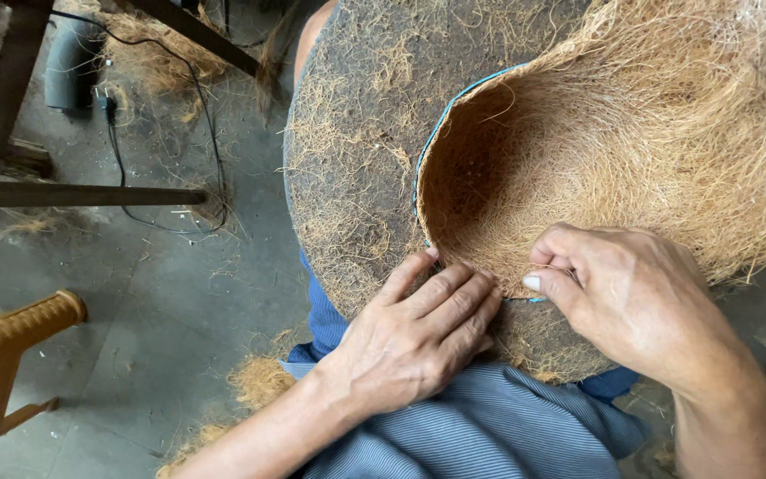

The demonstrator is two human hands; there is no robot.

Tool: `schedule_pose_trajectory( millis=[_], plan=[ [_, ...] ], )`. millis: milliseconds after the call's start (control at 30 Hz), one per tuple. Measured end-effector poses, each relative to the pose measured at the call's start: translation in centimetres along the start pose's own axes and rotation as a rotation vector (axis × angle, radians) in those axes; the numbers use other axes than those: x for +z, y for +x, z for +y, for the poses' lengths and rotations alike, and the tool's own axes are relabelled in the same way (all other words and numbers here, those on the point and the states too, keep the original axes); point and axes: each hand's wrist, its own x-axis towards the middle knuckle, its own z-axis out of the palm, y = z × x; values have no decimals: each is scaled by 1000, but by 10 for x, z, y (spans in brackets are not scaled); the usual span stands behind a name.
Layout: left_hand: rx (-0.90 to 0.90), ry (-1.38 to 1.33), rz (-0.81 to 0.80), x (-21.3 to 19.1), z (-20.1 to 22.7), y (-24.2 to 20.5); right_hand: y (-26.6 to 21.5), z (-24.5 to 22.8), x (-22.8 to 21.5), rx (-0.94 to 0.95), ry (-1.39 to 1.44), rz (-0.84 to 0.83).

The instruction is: The person uses a green glass bottle to press and shape the interior of a coconut fiber bowl. They then use both hands to smooth and compress the fibers along the rim and interior surface, refining the bowl's shape.

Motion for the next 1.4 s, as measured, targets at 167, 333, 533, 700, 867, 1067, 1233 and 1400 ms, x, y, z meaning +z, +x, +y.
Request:
schedule_pose_trajectory(
  millis=[167, 333, 533, 700, 867, 1067, 1233, 1400],
  plan=[
    [13, 41, -23, -1, 2, 4, 0, 3, 2, -61, -3, 16],
    [64, 39, -63, 5, 10, 0, 1, 6, 4, -76, -10, 34],
    [1, 59, -61, 14, 9, 0, -1, -1, -17, 1, 136, -105],
    [-28, 58, -57, 18, 10, 2, -28, 43, -18, -244, 130, 137],
    [-39, 91, -26, 19, 9, 8, -33, 59, -1, -402, -136, 334],
    [-50, 103, -53, 20, 10, 10, -29, 53, 6, -525, -48, 333],
    [-61, 136, -63, 21, 11, 10, -25, 48, 5, -470, -38, 373],
    [-76, 101, -60, 23, 11, 10, -24, 36, 3, -333, -151, 327]
  ],
)
